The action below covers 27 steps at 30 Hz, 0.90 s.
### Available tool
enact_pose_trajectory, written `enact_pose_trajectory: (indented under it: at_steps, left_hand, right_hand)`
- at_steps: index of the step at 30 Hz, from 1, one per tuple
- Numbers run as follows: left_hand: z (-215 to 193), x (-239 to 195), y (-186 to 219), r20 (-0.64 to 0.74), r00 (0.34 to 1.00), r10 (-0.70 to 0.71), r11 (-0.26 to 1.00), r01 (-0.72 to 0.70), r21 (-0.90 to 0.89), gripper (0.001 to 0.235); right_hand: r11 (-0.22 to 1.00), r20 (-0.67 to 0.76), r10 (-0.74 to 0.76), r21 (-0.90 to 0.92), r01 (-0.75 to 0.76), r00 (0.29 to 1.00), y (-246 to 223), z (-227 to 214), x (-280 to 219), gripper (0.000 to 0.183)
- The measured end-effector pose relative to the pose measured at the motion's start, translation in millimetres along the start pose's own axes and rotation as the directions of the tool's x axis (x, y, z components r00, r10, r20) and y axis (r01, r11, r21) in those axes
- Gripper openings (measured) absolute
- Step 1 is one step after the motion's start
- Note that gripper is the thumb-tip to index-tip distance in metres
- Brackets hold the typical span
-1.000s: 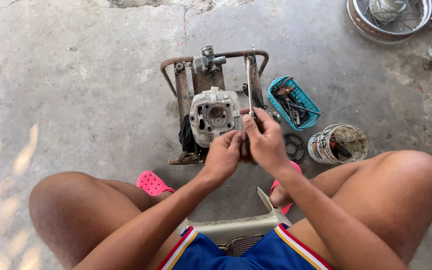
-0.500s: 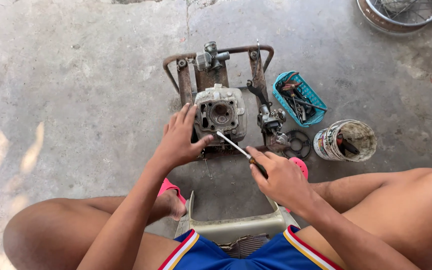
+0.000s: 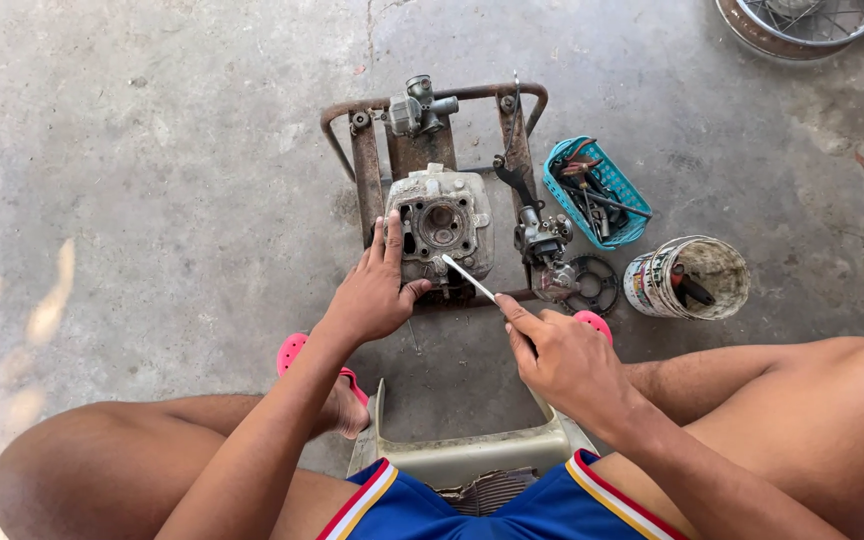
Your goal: The person uses a screwdriver to scrape and clean the inside of a metallic engine block. They then wipe the engine block with a black cloth and continue scraping the surface with the screwdriver.
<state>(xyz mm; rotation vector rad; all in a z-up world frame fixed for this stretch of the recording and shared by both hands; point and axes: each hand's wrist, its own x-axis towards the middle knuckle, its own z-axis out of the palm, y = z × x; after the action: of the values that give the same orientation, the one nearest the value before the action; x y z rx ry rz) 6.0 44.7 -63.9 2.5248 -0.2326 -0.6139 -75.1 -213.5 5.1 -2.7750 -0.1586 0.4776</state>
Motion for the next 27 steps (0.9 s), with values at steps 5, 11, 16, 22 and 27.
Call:
enact_pose_trajectory:
  at_steps: [5,11,16,22,27]
  left_hand:
    - [6,2,-3,-0.025,1.0,-0.004,0.999,0.006,0.045,0.099]
    - [5,5,3,-0.022,1.0,-0.007,0.999,0.008,0.05,0.101]
    - [13,1,-1,-0.03,1.0,0.005,0.999,-0.004,0.037,0.099]
    - [14,4,-2,-0.021,1.0,0.003,1.0,-0.003,0.014,0.101]
    - [8,1,3,-0.042,0.999,0.001,1.0,-0.001,-0.001,0.1]
  right_hand:
    - [1.0,-0.02,-0.022,-0.01,0.022,1.0,-6,17,11,0.043]
    - [0.999,0.038,0.024,-0.023,-0.023,0.999,-11,7,4,0.044]
    - [0.997,0.127,0.076,-0.01,-0.076,0.989,-14,4,11,0.045]
    - [0.993,0.165,0.111,-0.054,-0.103,0.98,-22,-6,11,0.044]
    - [0.992,0.217,0.126,-0.019,-0.125,0.968,-31,-23,3,0.047]
